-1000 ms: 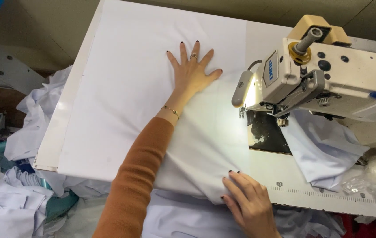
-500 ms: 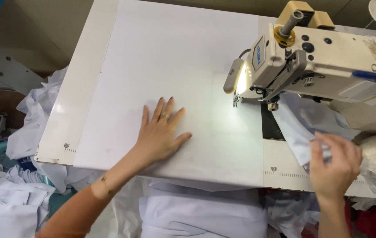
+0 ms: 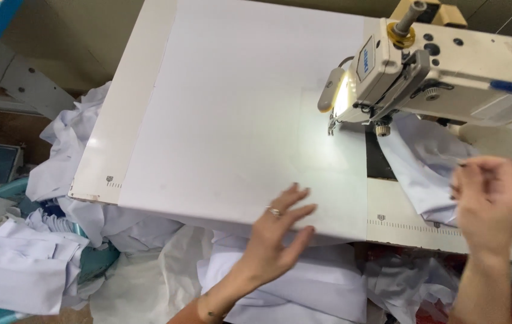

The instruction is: A person is seen unfolding and smoothing out pieces of white fabric on a sewing machine table, preparing them for the sewing process.

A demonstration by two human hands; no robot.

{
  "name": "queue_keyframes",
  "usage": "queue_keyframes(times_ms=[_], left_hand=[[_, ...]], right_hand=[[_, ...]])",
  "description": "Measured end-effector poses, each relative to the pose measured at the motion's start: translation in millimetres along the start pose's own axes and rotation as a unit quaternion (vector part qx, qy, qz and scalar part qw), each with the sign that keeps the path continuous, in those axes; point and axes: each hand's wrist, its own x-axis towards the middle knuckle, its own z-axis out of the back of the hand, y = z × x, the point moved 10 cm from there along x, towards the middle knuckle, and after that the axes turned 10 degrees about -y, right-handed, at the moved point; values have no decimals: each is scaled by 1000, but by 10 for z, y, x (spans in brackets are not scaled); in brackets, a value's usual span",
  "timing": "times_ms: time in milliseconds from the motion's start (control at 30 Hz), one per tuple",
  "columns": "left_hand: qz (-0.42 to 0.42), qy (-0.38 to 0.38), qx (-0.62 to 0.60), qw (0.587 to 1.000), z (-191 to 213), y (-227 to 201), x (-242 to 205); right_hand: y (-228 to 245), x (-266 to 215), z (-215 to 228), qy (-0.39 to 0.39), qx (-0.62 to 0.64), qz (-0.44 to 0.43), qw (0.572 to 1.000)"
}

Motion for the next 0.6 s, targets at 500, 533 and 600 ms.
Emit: queue_keyframes(times_ms=[500,533,600], left_hand=[[-67,23,-34,997,-366,-386,-93],[-65,22,-31,997,-371,-392,-114],[-81,25,-33,996,-380,-436,-177]], right_hand=[[-587,-204,316,164,-412,92,892],[-797,-144,207,166,-409,93,892],[-899,-82,-32,63,-557,297,773]])
